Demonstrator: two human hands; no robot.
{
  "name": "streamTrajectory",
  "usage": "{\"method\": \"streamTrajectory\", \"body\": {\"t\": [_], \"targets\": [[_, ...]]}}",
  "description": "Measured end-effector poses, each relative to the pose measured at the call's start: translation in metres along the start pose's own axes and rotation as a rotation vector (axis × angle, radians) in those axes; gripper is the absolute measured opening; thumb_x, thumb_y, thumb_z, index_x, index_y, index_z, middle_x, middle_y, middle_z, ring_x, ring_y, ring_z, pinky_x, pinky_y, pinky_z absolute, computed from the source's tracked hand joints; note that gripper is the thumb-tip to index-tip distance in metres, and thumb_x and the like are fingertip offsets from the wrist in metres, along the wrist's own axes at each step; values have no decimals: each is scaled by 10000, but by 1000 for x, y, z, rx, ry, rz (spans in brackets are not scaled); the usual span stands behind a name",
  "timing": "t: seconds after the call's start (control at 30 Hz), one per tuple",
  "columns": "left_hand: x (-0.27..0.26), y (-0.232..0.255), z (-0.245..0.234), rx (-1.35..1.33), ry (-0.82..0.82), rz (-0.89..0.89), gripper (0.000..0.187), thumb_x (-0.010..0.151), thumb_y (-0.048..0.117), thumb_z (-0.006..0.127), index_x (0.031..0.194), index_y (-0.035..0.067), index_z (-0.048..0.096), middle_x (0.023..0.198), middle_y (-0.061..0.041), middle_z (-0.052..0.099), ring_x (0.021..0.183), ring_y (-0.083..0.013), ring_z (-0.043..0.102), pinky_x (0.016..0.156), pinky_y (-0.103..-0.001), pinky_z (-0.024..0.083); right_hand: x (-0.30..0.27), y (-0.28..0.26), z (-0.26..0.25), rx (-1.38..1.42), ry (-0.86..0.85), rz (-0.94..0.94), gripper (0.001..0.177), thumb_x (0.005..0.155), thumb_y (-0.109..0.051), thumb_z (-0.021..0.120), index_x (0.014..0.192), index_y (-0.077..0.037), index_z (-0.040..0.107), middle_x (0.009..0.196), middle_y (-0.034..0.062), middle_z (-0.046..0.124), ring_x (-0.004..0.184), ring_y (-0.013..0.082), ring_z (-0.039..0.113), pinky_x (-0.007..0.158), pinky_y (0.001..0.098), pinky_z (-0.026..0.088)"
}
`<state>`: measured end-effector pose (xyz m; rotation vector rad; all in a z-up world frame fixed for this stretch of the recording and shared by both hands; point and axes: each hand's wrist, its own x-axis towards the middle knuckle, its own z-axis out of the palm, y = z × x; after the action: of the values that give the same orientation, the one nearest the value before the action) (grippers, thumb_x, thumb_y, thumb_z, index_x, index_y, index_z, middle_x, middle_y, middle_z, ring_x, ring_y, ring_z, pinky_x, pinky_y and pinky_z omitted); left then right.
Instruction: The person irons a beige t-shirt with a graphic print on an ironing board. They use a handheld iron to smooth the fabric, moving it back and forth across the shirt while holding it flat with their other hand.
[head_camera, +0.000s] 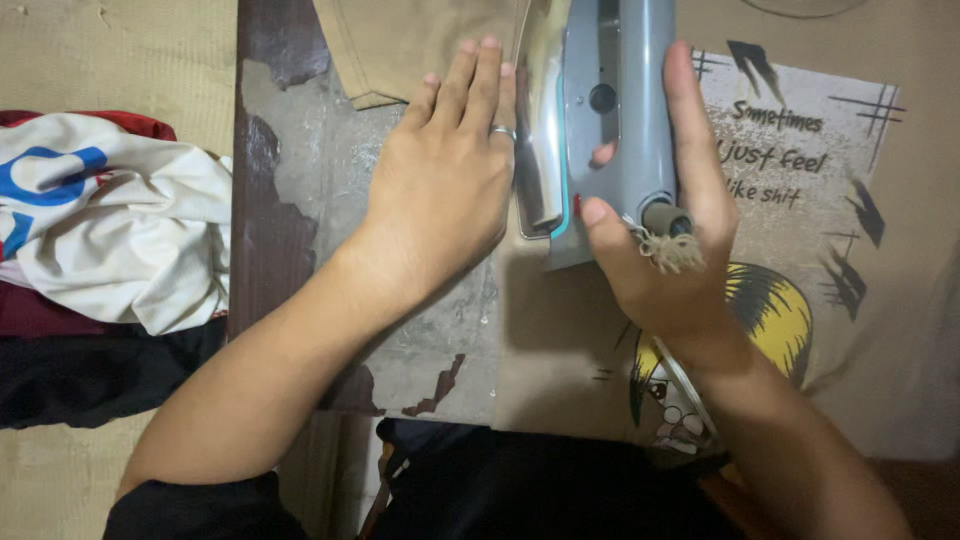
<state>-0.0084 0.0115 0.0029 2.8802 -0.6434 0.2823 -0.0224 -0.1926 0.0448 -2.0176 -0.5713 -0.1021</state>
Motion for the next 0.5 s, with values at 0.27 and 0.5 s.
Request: {"method": "streamTrajectory", "body": {"t": [0.27, 0.5], "targets": [[0, 1, 0, -5, 58, 7, 565, 910, 145, 559, 1358, -194, 613, 1528, -373, 434, 1464, -458, 414, 1182, -563, 372, 3, 2, -4, -25, -29, -79, 770, 954, -46, 587, 1602, 97, 197, 1226, 186, 624, 1058, 196, 673, 886, 287, 628], [2, 7, -3, 5, 85, 8, 624, 895, 210, 600, 1393, -165, 576, 1529, -339, 460, 1445, -466, 418, 1164, -588, 356, -6, -2, -15, -27, -60, -41, 768, 971, -11, 569, 1623, 106, 179, 1253, 208, 608, 1051, 188, 650, 879, 284, 662]]}}
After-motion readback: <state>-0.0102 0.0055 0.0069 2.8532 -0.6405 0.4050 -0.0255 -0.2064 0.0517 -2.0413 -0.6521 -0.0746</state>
